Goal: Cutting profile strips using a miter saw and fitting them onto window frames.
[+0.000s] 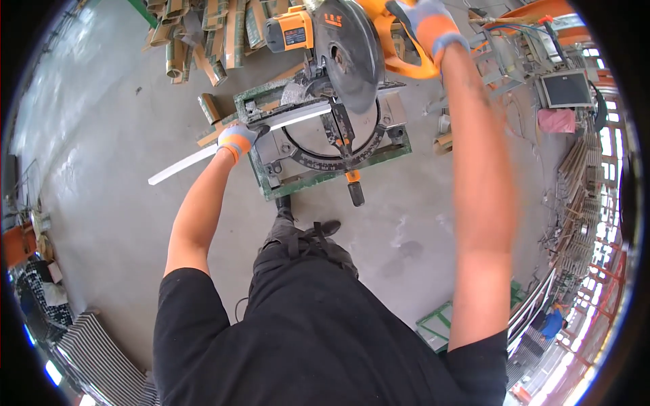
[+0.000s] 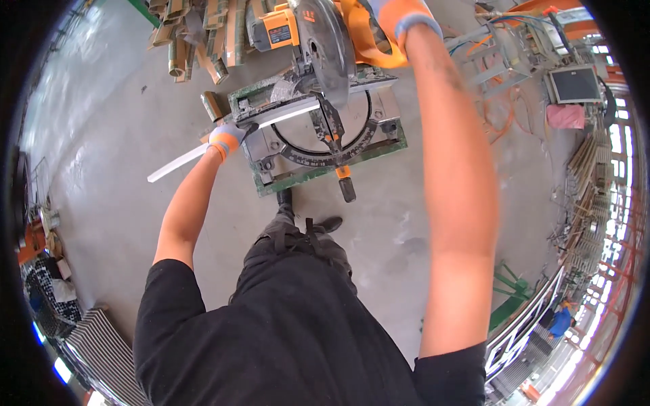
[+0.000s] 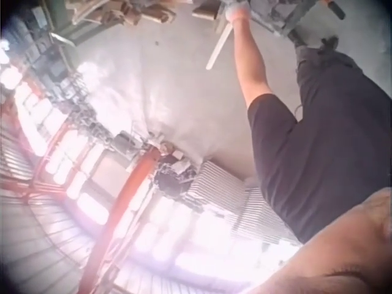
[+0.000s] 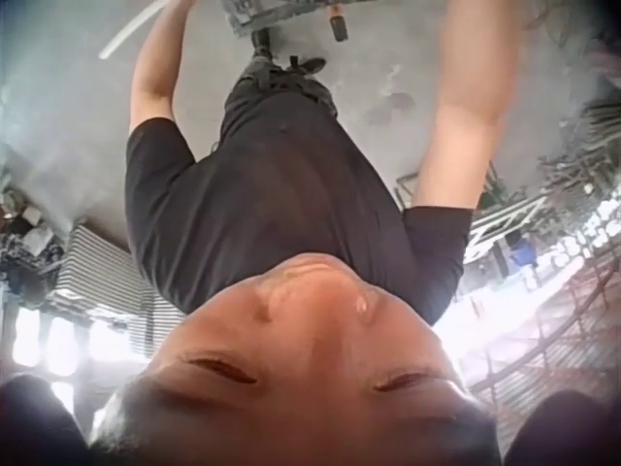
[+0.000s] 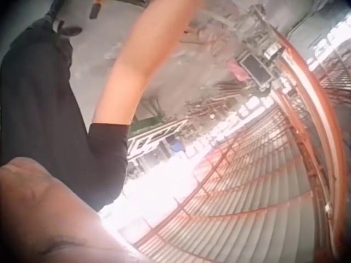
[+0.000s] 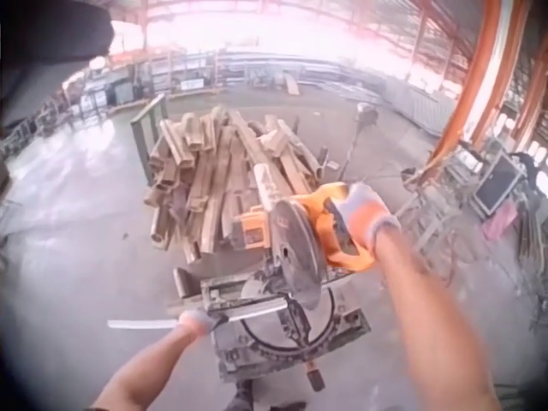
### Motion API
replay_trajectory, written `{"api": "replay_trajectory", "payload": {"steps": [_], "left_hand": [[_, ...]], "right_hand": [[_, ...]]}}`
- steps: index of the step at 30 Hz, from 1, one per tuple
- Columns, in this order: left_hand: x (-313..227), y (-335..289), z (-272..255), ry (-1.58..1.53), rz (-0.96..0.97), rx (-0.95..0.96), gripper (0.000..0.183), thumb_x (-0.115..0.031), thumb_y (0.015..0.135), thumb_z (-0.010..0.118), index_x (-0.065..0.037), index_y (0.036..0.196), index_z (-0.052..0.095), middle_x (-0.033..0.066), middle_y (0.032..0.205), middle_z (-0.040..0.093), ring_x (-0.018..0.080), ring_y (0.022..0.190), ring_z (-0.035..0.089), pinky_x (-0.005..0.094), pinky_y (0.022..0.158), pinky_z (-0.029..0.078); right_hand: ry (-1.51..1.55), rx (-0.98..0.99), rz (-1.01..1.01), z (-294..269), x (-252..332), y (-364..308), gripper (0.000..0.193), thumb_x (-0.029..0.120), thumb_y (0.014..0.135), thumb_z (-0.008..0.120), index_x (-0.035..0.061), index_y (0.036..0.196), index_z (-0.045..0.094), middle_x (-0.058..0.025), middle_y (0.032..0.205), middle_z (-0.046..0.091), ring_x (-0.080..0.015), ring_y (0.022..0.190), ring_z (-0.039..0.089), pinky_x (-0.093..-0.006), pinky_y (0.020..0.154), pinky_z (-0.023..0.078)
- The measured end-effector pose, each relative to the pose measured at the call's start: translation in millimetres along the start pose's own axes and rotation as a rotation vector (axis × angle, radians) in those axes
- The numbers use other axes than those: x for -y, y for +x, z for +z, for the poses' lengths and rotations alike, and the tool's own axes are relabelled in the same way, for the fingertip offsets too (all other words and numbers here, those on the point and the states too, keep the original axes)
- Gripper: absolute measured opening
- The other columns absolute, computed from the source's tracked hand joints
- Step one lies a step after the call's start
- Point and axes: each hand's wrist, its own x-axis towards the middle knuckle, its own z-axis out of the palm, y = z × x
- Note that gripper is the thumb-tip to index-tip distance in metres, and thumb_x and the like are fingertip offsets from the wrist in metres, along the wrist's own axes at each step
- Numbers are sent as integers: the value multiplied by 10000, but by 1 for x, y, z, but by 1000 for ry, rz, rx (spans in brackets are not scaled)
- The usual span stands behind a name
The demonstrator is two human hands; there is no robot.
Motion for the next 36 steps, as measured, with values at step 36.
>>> {"api": "replay_trajectory", "payload": {"steps": [36], "left_hand": [[27, 32, 31, 30, -10, -4, 865, -804, 846, 414, -94, 1282, 645, 177, 1256, 656, 350, 1214, 588, 398, 1005, 462]], "right_hand": [[490, -242, 467, 45, 33, -203, 481, 364, 860, 734, 37, 1177, 581, -186, 1035, 694, -390, 969, 666, -446, 820, 526]]}}
